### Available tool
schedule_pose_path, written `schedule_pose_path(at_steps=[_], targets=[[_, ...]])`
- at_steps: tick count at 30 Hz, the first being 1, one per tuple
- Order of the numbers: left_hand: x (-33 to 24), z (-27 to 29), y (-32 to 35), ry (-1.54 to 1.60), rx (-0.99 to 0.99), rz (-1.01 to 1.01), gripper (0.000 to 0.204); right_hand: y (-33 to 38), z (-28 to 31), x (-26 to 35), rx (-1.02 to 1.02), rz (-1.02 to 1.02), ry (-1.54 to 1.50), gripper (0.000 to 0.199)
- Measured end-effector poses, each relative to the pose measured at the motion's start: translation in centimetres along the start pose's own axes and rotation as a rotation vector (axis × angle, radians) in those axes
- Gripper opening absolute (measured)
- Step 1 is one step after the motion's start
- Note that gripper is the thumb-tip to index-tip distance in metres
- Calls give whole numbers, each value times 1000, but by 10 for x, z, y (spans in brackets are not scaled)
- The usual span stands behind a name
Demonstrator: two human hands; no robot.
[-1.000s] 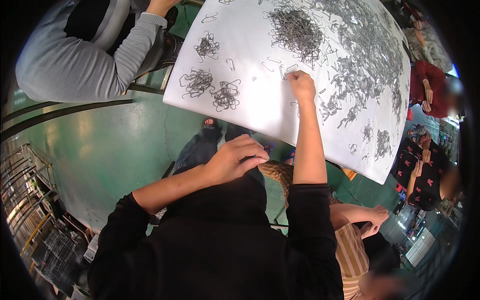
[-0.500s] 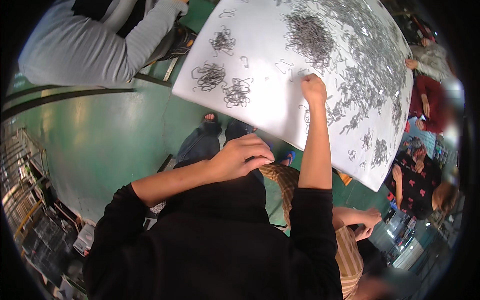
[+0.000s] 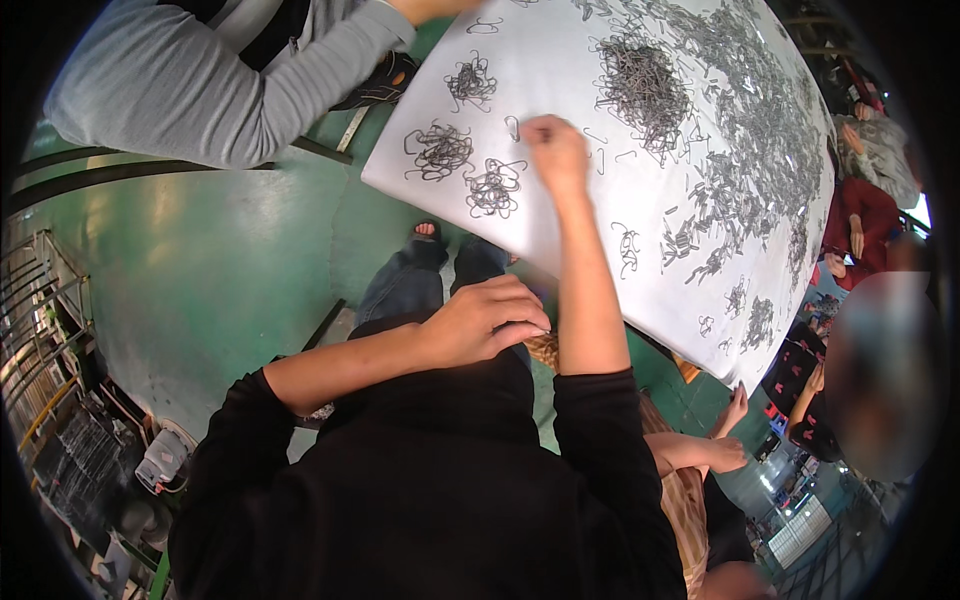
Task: The person picks up small metal wire pieces from a white table and links them together by hand to form a chain. They repeatedly pick, link, and place the wires, occasionally hanging the assembled chain on a nearby metal frame.
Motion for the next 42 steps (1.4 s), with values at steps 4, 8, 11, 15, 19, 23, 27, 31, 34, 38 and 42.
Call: schedule_pose_path(at_steps=[4,8,11,15,19,23,27,31,34,38,42], targets=[[2,0,-3,-18,-4,-33,10,-16,37,-43,-81,-139,357,17],[3,-5,-9,-21,23,-66,10,-8,32,-54,-37,-82,443,22],[1,-10,-17,-18,59,-116,9,17,49,-66,39,-179,-2,21],[0,-24,-28,7,137,-108,9,92,92,-76,123,-368,-833,15],[-4,-40,-42,27,191,-123,9,181,130,-64,-138,-365,-1133,11],[-8,-59,-55,51,245,-147,13,250,141,-51,-385,-371,-1235,11],[-9,-81,-66,75,271,-139,17,273,134,-54,-597,-352,-1317,6],[-8,-102,-75,91,299,-170,18,280,136,-70,-741,-392,-1248,4],[-4,-117,-82,121,285,-158,19,281,141,-75,-880,-340,-1127,3],[-3,-135,-91,118,268,-208,18,285,144,-89,-982,-356,-1143,5],[-3,-153,-100,88,313,-283,18,285,155,-100,-1033,-328,-1058,6]])
Point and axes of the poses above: each hand's wrist, its own y-axis away from the middle knuckle, its own z-axis out of the back of the hand, x = y × z, the point moved 5 cm from there along -y, towards the middle knuckle, and after that the axes turned 6 degrees about -z, right-handed, at the moved point
